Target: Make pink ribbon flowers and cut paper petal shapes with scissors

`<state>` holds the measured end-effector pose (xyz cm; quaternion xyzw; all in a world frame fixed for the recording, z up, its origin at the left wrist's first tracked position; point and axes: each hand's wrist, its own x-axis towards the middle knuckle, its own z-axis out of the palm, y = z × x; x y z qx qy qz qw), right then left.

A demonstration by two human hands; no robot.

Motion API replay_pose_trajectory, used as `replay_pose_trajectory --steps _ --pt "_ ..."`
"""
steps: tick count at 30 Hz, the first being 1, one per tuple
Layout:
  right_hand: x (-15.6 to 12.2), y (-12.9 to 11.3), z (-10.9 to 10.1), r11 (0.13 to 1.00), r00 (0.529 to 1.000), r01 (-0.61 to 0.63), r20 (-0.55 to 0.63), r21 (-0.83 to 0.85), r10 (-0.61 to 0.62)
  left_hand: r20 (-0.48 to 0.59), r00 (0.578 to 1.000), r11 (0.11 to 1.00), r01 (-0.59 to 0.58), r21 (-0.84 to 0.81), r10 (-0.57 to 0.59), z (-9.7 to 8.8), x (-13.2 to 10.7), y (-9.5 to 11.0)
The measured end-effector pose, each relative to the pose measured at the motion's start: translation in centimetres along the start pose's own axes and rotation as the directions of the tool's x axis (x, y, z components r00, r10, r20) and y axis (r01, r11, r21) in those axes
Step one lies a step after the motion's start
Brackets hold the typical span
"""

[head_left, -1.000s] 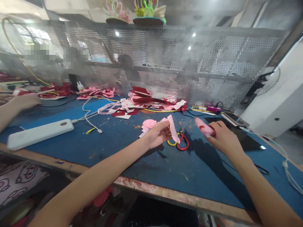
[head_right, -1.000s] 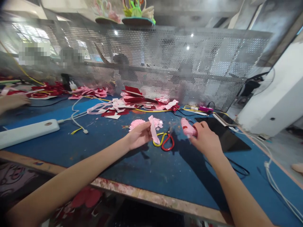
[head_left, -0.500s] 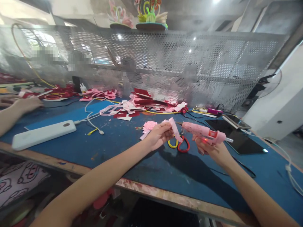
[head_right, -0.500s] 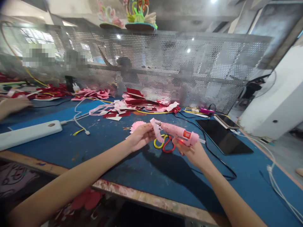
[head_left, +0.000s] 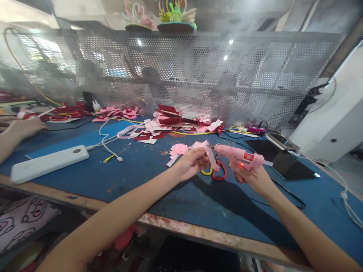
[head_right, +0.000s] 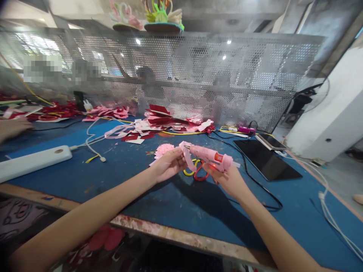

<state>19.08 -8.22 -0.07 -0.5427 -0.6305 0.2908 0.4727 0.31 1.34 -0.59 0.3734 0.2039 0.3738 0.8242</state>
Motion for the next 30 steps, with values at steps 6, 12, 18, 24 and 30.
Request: replay_pose_trajectory --steps 6,12,18,24,30 --pt "0.28 0.14 -0.25 0.991 0.998 0.054 0.030 -0.122 -0.051 0.006 1.000 1.000 0.013 -0.011 -0.013 -0.31 0.21 -0.14" --pt "0.25 0.16 -0.28 0.852 0.939 0.288 -0.044 -0.437 -0.340 -0.004 1.000 1.000 -0.006 -0.002 0.006 -0.32 0.25 -0.20" --pt "-0.24 0.50 -0.42 0.647 0.880 0.409 0.090 -0.644 -0.467 -0.063 0.998 1.000 -0.001 -0.005 0.001 -0.18 0.20 -0.17" --pt "-0.34 0.38 -0.43 0.516 0.863 0.401 0.125 -0.757 -0.489 -0.097 0.995 1.000 0.004 0.012 -0.003 -0.13 0.20 -0.18" --pt "-0.43 0.27 -0.38 0.496 0.863 0.398 0.131 -0.772 -0.487 -0.086 0.996 0.999 -0.008 0.038 0.011 -0.06 0.12 -0.23"
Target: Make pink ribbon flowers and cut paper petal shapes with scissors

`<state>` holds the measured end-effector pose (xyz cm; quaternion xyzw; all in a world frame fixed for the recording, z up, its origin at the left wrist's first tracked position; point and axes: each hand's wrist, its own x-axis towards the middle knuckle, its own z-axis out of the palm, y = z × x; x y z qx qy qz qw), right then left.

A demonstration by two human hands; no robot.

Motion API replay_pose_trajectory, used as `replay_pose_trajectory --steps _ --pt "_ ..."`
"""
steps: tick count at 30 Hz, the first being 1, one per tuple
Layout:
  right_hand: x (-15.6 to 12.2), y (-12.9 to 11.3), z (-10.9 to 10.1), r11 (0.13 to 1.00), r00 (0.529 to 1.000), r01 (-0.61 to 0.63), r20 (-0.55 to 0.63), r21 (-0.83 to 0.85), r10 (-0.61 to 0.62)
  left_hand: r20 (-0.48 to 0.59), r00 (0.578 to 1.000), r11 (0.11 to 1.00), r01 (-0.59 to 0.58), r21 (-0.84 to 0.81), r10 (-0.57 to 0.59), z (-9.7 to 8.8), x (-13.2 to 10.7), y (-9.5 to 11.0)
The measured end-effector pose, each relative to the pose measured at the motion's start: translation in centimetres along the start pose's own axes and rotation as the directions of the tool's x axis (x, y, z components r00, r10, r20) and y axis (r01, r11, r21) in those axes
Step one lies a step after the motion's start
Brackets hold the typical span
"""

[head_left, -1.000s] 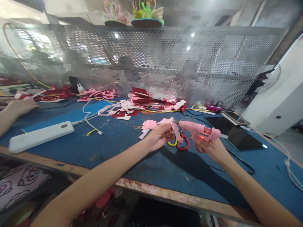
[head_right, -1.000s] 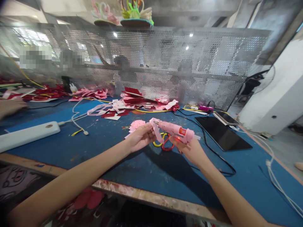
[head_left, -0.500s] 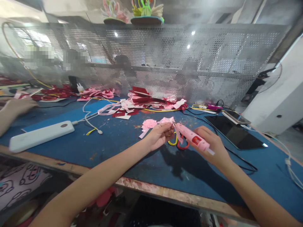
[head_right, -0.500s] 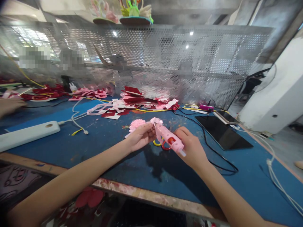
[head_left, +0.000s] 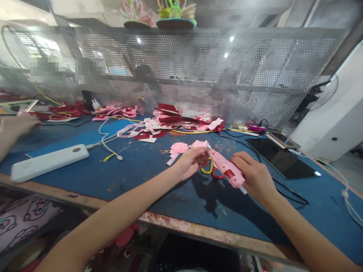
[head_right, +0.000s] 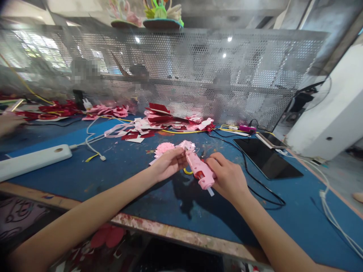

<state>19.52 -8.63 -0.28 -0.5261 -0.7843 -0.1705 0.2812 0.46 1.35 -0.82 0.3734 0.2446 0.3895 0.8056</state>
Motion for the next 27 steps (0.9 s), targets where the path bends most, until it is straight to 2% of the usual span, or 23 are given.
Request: replay_pose_trajectory --steps 19,27 --pt "0.05 -0.13 -0.15 1.000 1.000 0.020 -0.005 -0.015 -0.020 0.045 0.998 0.998 -0.046 0.050 0.043 0.18 -0.04 0.08" --pt "-0.04 0.06 -0.23 0.999 1.000 0.022 -0.013 -0.026 -0.022 0.002 0.999 0.999 -0.032 0.006 0.032 -0.20 0.31 0.11"
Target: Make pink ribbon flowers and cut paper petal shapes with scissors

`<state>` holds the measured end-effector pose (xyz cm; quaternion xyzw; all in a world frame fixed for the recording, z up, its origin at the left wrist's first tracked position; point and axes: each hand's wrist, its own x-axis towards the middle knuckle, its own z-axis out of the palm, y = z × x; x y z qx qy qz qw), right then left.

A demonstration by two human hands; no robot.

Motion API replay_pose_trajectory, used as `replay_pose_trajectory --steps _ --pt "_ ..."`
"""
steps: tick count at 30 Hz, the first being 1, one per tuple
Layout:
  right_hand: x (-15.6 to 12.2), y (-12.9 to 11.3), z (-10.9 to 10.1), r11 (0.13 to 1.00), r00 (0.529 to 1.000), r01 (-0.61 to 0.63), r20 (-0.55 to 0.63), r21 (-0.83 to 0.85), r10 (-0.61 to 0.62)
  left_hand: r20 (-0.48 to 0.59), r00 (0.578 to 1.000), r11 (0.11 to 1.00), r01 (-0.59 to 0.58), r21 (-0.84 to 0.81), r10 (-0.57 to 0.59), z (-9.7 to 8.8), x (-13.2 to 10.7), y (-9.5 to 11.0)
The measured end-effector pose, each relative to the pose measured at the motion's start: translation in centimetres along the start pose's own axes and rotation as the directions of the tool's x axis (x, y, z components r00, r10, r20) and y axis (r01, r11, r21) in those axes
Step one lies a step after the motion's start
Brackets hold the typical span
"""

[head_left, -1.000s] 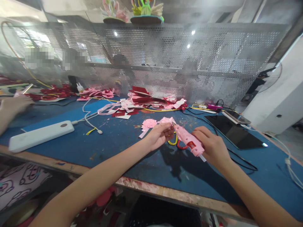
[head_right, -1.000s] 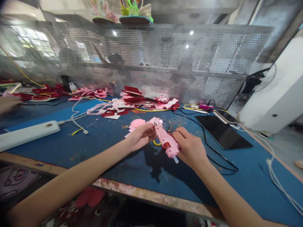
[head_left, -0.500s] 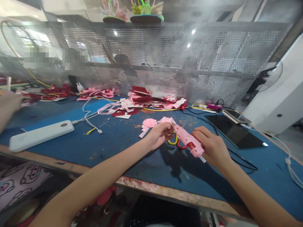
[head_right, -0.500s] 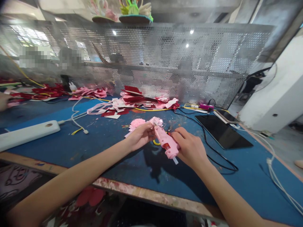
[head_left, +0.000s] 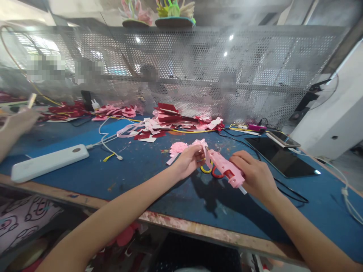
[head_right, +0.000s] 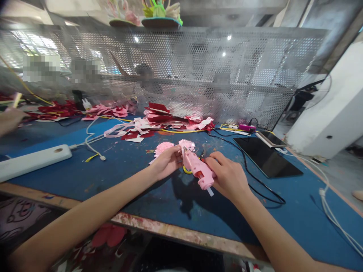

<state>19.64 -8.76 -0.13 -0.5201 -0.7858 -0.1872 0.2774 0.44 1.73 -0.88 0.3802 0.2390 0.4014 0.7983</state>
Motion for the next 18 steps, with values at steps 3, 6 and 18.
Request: replay_pose_trajectory --steps 3,6,18 --pt "0.1 0.4 0.0 0.992 0.999 -0.028 -0.031 0.126 0.032 -0.003 1.000 1.000 -0.007 -0.009 0.007 0.0 0.0 0.1" --pt "0.6 0.6 0.1 0.917 0.984 -0.136 -0.060 0.375 0.170 -0.005 1.000 1.000 -0.009 0.013 0.009 0.0 0.1 0.1" --pt "0.8 6.4 3.7 0.046 0.438 -0.823 0.581 0.566 0.686 -0.055 0.996 0.896 -0.044 0.441 0.077 0.1 -0.1 -0.2"
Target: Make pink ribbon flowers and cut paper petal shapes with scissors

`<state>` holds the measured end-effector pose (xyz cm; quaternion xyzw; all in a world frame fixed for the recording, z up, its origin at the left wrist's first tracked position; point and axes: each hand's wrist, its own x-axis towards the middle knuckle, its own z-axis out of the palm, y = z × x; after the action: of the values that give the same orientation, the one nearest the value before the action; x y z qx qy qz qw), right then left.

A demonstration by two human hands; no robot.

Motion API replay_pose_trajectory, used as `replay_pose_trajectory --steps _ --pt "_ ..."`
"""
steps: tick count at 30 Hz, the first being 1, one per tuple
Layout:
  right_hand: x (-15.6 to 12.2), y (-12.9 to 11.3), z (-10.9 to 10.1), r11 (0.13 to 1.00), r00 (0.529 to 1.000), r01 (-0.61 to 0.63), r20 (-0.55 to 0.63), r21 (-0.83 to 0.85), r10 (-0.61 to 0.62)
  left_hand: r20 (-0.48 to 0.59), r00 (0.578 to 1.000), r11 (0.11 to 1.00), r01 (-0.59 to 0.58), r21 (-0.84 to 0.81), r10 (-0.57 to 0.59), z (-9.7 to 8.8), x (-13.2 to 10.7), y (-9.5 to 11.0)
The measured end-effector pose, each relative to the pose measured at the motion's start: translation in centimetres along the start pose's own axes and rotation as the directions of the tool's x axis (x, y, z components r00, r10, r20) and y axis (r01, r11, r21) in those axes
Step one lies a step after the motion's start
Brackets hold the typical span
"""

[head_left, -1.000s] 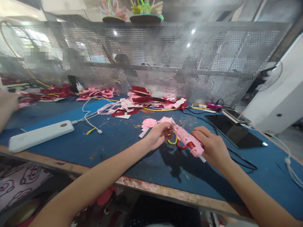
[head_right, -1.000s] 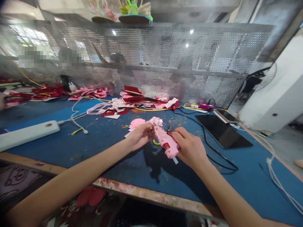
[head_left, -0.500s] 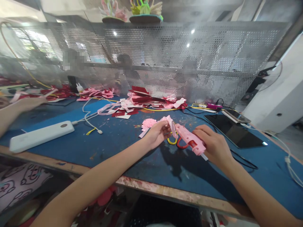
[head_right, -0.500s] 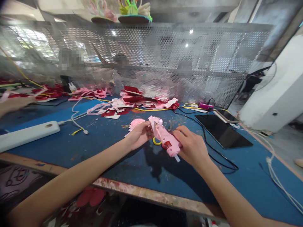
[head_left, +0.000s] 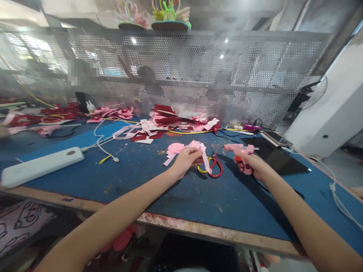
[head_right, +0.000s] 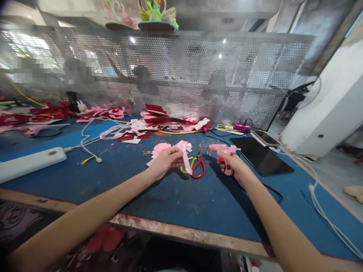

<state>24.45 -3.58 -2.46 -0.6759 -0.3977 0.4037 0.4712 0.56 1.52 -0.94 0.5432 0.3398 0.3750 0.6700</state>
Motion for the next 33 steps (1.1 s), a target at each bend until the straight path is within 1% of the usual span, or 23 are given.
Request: replay_pose_trajectory --steps 2,3,4,5,6,7,8,9,10,11,12,13,14,16,17,19,22,24,27,33 --pt "0.6 0.1 -1.2 0.995 0.999 -0.032 -0.013 -0.092 0.031 0.010 1.000 0.998 -0.006 0.056 0.005 0.1 -0.1 0.0" --pt "0.7 0.0 -1.9 0.987 0.998 -0.042 -0.055 -0.155 0.034 0.020 1.000 0.997 -0.015 0.079 0.013 0.2 -0.2 0.0" --pt "0.6 -0.2 -2.5 0.968 0.991 -0.044 -0.132 -0.246 0.011 0.034 0.999 0.994 -0.031 0.100 0.028 0.2 -0.3 -0.1" --pt "0.3 -0.5 -3.0 0.932 0.971 -0.038 -0.232 -0.361 -0.050 0.051 0.998 0.992 -0.052 0.116 0.046 0.3 -0.3 -0.1" --pt "0.0 -0.9 -3.4 0.866 0.928 -0.025 -0.334 -0.500 -0.166 0.071 0.995 0.989 -0.071 0.127 0.063 0.4 -0.4 -0.1" --pt "-0.5 -1.2 -3.4 0.791 0.869 0.007 -0.387 -0.612 -0.308 0.094 0.993 0.987 -0.088 0.135 0.076 0.5 -0.5 -0.2" --pt "-1.0 -1.6 -3.2 0.729 0.809 0.068 -0.390 -0.681 -0.440 0.114 0.990 0.985 -0.098 0.139 0.082 0.6 -0.5 -0.2" --pt "-1.5 -1.8 -2.7 0.701 0.770 0.171 -0.350 -0.692 -0.533 0.131 0.988 0.985 -0.101 0.140 0.083 0.7 -0.6 -0.2" --pt "-2.0 -2.0 -1.9 0.717 0.764 0.307 -0.287 -0.626 -0.578 0.146 0.986 0.986 -0.097 0.135 0.077 0.8 -0.7 -0.2" --pt "-2.5 -2.1 -0.8 0.760 0.785 0.429 -0.215 -0.489 -0.581 0.154 0.986 0.989 -0.088 0.122 0.068 0.9 -0.7 -0.2" --pt "-2.9 -2.1 0.4 0.807 0.830 0.504 -0.087 -0.309 -0.552 0.156 0.986 0.992 -0.074 0.099 0.058 1.0 -0.8 -0.2" --pt "-3.3 -2.0 1.7 0.850 0.858 0.513 0.048 -0.115 -0.511 0.154 0.987 0.996 -0.061 0.072 0.049 1.0 -0.9 -0.1" --pt "-3.6 -1.8 2.9 0.885 0.874 0.465 0.143 0.024 -0.464 0.151 0.988 0.998 -0.049 0.045 0.041 1.1 -0.9 -0.1" --pt "-4.0 -1.4 4.9 0.910 0.878 0.384 0.244 0.157 -0.412 0.148 0.988 0.999 -0.034 0.014 0.032 1.1 -1.0 -0.1" --pt "-4.1 -1.1 5.5 0.918 0.885 0.352 0.256 0.180 -0.390 0.147 0.989 0.999 -0.035 0.015 0.032 1.2 -1.1 -0.1" --pt "-4.1 -0.7 6.1 0.926 0.904 0.329 0.220 0.186 -0.366 0.142 0.989 0.998 -0.049 0.043 0.043 1.2 -1.1 -0.1" --pt "-4.1 -0.3 6.1 0.923 0.920 0.340 0.138 0.179 -0.366 0.122 0.989 0.990 -0.096 0.104 0.083 1.2 -1.0 -0.3" --pt "-4.1 -0.3 5.9 0.921 0.920 0.352 0.121 0.167 -0.373 0.111 0.987 0.982 -0.128 0.139 0.113 1.2 -0.9 -0.4" --pt "-4.2 -0.4 5.8 0.924 0.922 0.353 0.115 0.151 -0.371 0.107 0.983 0.969 -0.169 0.182 0.152 1.1 -0.8 -0.4" --pt "-4.5 -0.5 6.0 0.928 0.925 0.326 0.143 0.179 -0.353 0.110 0.970 0.930 -0.240 0.280 0.217 1.2 -1.0 -0.3"
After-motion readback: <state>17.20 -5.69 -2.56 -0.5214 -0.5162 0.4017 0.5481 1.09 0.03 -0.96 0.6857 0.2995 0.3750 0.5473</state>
